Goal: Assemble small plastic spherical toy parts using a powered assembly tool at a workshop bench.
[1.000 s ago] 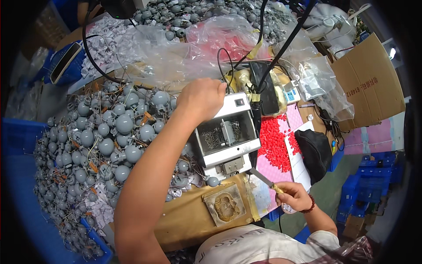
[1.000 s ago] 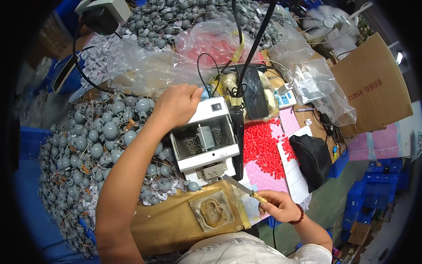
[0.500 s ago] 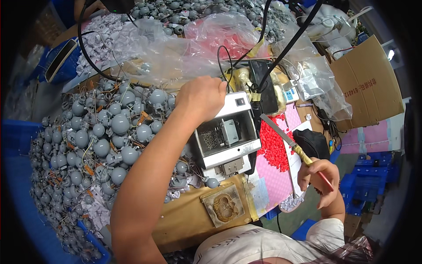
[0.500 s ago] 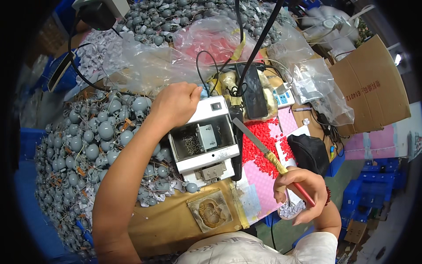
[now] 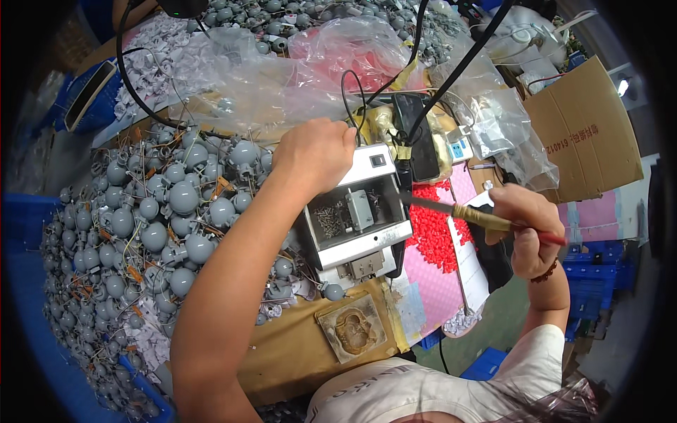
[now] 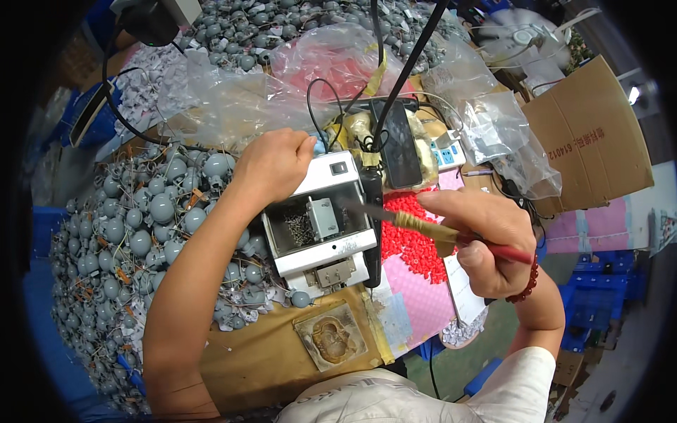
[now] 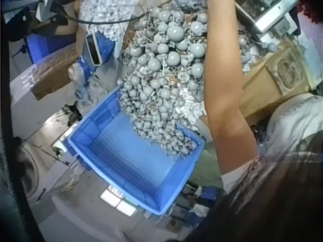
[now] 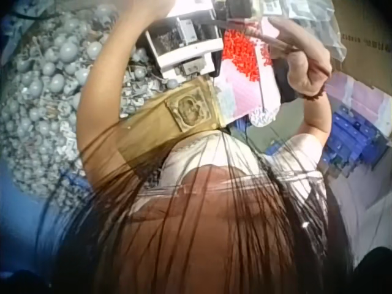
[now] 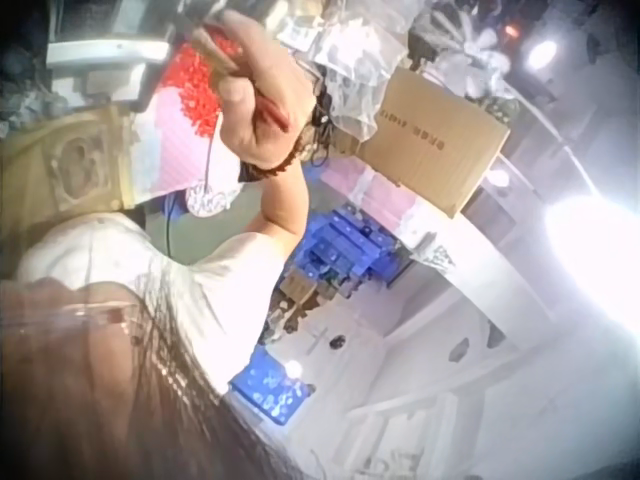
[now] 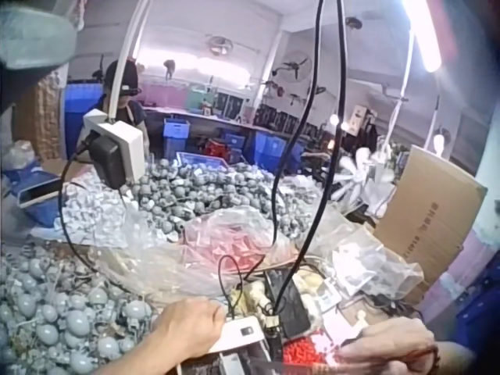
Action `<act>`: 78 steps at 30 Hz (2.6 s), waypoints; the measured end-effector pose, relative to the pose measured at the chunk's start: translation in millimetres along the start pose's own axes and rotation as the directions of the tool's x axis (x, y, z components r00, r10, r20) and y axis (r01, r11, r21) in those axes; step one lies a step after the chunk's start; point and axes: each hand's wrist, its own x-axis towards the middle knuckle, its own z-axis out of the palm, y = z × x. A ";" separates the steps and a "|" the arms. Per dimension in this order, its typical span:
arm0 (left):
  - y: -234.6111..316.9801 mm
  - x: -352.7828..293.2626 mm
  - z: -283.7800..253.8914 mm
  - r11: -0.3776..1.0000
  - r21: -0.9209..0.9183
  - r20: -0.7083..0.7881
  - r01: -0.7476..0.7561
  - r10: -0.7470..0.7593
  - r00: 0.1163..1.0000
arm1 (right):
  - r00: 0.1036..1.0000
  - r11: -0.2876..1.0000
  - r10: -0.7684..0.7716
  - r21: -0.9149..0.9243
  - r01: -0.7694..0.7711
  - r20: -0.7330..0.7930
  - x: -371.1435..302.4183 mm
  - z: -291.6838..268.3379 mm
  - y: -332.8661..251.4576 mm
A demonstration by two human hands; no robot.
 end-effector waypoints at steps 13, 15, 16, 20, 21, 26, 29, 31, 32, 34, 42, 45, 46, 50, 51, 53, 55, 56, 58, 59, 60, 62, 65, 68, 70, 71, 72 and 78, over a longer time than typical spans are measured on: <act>-2.9 0.6 4.6 1.000 0.010 -0.052 -0.007 0.008 0.999 | 0.654 0.837 -0.230 -0.197 0.511 0.721 64.1 54.6 38.1; -1.9 1.5 4.3 1.000 0.028 -0.021 -0.001 0.002 1.000 | 0.602 0.828 -0.122 -0.254 0.501 0.789 67.4 66.7 46.9; -1.1 1.6 1.2 0.999 0.046 0.009 0.006 -0.007 1.000 | 0.570 0.820 -0.069 -0.279 0.500 0.818 69.9 71.7 48.3; -1.3 1.4 -2.3 0.999 0.052 0.050 0.013 -0.015 0.999 | 0.507 0.719 0.066 -0.393 0.573 0.859 76.0 89.4 38.2; -1.8 1.1 -3.2 0.999 0.048 0.054 0.007 -0.010 0.998 | 0.490 0.695 0.083 -0.402 0.596 0.868 76.8 93.1 36.1; -4.0 0.5 -3.8 1.000 0.025 0.047 -0.013 0.012 0.999 | 0.449 0.630 0.152 -0.436 0.643 0.881 77.4 99.0 31.8; -6.4 0.3 2.1 0.999 -0.028 -0.022 -0.019 0.018 1.000 | 0.398 0.605 0.241 -0.457 0.651 0.885 78.2 105.2 23.6; -6.5 0.1 4.3 0.999 -0.027 -0.030 -0.023 0.022 0.999 | 0.330 0.581 0.315 -0.456 0.675 0.890 81.1 113.1 20.0; -6.8 0.0 4.3 0.999 -0.024 -0.034 -0.023 0.022 0.999 | 0.283 0.564 0.358 -0.448 0.694 0.890 83.0 117.9 19.2; -6.8 -0.2 2.6 1.000 -0.028 -0.019 -0.013 0.013 1.000 | 0.229 0.548 0.409 -0.439 0.712 0.883 85.7 120.4 18.0; -10.0 0.8 2.7 0.998 -0.057 0.010 -0.011 0.012 1.000 | 0.199 0.567 0.407 -0.418 0.710 0.891 93.1 111.7 18.2; -9.6 0.4 1.6 0.998 -0.059 0.029 -0.010 0.012 1.000 | 0.243 0.605 0.341 -0.410 0.682 0.908 94.0 103.4 18.2; -9.2 0.9 1.6 0.998 -0.057 0.031 -0.011 0.013 0.999 | 0.265 0.619 0.313 -0.408 0.671 0.912 93.1 99.4 19.2; -10.8 0.8 1.5 0.997 -0.071 0.035 0.007 -0.004 0.999 | 0.382 0.627 0.172 -0.400 0.668 0.908 84.7 91.3 26.6; -10.8 0.5 1.9 0.998 -0.070 0.028 0.003 -0.001 1.000 | 0.412 0.627 0.138 -0.402 0.667 0.901 84.3 90.2 26.6; -10.1 0.4 1.6 0.998 -0.062 0.013 -0.001 0.002 1.000 | 0.428 0.634 0.087 -0.381 0.673 0.899 87.3 88.4 24.6; -8.6 0.5 0.4 0.998 -0.065 0.021 0.006 -0.005 1.000 | 0.400 0.648 0.054 -0.337 0.683 0.915 93.2 84.3 21.6; -8.3 0.6 -0.2 0.998 -0.067 0.026 0.010 -0.008 1.000 | 0.408 0.638 -0.013 -0.306 0.706 0.913 92.3 83.6 25.2; -8.5 0.6 -1.0 0.998 -0.068 0.039 0.016 -0.013 0.999 | 0.416 0.614 -0.146 -0.247 0.750 0.898 88.6 81.3 34.1; -8.6 0.6 -1.0 0.997 -0.069 0.046 0.018 -0.015 0.999 | 0.421 0.630 -0.157 -0.237 0.739 0.894 88.9 79.3 36.3; -8.9 0.8 -0.7 0.998 -0.068 0.034 0.015 -0.013 0.999 | 0.426 0.647 -0.168 -0.227 0.728 0.889 90.5 77.4 37.8; -9.5 0.7 1.1 0.998 -0.068 0.014 0.011 -0.010 1.000 | 0.476 0.738 -0.202 -0.187 0.649 0.856 92.3 75.1 42.8; -8.1 0.5 1.2 0.998 -0.053 0.009 0.017 -0.017 1.000 | 0.641 0.924 -0.200 -0.075 0.375 0.741 90.0 75.1 49.3; -6.0 -0.1 0.3 0.999 -0.054 -0.010 0.005 -0.005 1.000 | 0.775 0.986 0.081 0.063 -0.155 0.626 76.4 77.7 44.0; -6.1 -0.7 0.3 0.999 -0.042 -0.019 0.015 -0.015 1.000 | 0.599 0.716 0.427 0.152 -0.682 0.677 69.6 78.0 32.9; -6.2 -1.0 0.2 0.999 -0.035 -0.025 0.019 -0.019 0.999 | 0.448 0.475 0.542 0.180 -0.861 0.711 66.1 76.5 28.1; -6.3 -1.3 0.1 0.999 -0.036 -0.029 0.024 -0.025 0.999 | 0.404 0.317 0.547 0.265 -0.911 0.733 57.1 78.1 31.1; -0.9 0.7 3.5 0.999 0.036 -0.052 0.009 -0.007 0.999 | 0.355 0.012 0.570 0.424 -0.906 0.741 24.3 67.7 29.8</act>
